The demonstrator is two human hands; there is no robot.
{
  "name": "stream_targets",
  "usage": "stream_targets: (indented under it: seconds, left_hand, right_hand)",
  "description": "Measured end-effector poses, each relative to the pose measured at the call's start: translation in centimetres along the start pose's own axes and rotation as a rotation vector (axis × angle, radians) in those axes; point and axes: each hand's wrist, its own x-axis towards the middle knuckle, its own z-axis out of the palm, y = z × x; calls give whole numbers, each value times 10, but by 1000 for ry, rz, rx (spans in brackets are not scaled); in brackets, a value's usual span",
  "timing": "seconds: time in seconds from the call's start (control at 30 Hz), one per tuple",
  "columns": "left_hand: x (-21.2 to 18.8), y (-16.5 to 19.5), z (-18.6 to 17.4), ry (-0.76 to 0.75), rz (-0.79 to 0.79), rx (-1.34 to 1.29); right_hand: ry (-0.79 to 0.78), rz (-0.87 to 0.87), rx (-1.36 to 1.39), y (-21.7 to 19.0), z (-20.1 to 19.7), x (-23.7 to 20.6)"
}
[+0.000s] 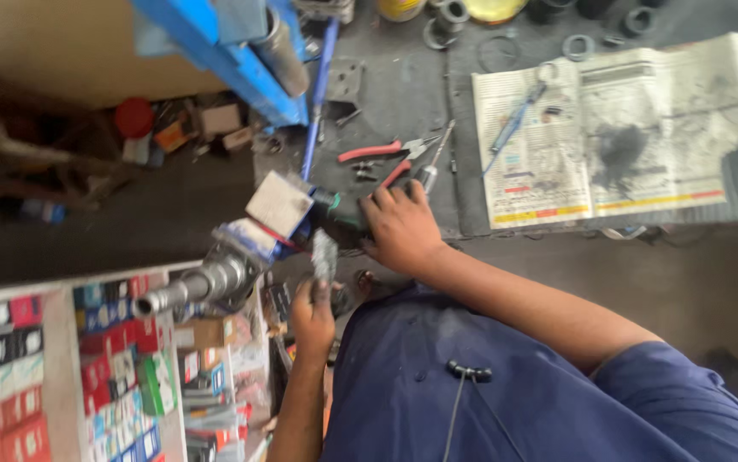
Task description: The person picks up a metal cylindrical component from a workbench, fits it onto a larger machine part mounted on the bench, and presses and twists it by hand to seat it. They then pick up a rag and wipe their hands and the area around the mounted part.
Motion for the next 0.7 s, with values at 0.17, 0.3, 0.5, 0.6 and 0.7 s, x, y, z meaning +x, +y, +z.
stream_targets:
  seconds: [0.17, 0.3, 0.5, 0.6, 0.7]
  left_hand:
    - [9, -19, 0, -107, -77, -195]
    - [18, -26, 7, -182, -221, -340]
    - [33, -18, 28, -295, -319, -459]
    - [34, -4, 45, -352, -387, -617]
    - [38, 21, 72, -482, -379, -961]
  right_hand:
    - [58, 19, -25, 0, 3, 3]
    - [64, -18, -56, 3, -2, -8]
    - [261, -96, -34, 25, -36, -76]
    - [413, -40, -29, 54, -59, -124]
    - [446, 104, -97, 116, -84, -165]
